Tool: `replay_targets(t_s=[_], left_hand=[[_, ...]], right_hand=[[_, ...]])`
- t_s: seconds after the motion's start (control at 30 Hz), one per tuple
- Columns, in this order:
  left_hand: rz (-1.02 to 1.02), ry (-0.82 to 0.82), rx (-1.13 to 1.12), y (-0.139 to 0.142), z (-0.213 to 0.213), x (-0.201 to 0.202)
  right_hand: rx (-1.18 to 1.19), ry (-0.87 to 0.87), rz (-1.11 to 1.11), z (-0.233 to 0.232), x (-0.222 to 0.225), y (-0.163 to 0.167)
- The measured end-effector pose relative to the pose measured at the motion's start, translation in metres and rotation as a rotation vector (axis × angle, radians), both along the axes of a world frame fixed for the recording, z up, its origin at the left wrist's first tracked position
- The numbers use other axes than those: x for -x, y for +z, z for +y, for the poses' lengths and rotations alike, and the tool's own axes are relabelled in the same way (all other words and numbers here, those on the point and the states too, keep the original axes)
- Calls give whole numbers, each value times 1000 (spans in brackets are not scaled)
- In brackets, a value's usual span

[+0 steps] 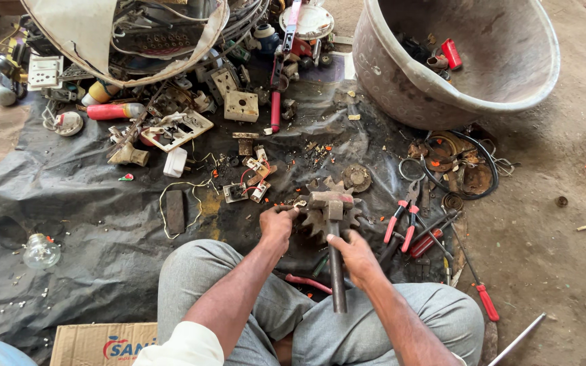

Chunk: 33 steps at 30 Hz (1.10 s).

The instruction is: The person disassembles a mechanical gear assembly using a hammer and a punch-like tool while sitting on a floor covered with various discarded electronic and mechanical components.

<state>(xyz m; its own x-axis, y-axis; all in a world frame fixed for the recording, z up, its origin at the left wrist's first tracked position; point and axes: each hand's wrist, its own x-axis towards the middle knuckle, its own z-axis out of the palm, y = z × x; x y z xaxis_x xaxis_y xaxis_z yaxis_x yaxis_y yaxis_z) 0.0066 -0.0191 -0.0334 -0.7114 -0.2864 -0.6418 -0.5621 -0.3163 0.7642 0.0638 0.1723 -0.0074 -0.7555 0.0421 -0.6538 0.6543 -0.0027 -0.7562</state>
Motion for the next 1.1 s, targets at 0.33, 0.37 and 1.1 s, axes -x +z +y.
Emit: replay_targets(t_s=[0.33, 0.37, 1.1], left_hand=[[-28, -70, 123, -6, 4, -7], [-19, -70, 116, -7, 4, -7], [18, -141, 23, -14, 5, -4]], right_hand=[[361, -72, -157, -9, -8, 42], [334, -70, -160, -10, -8, 41], [-952, 403, 999, -27, -15, 79]])
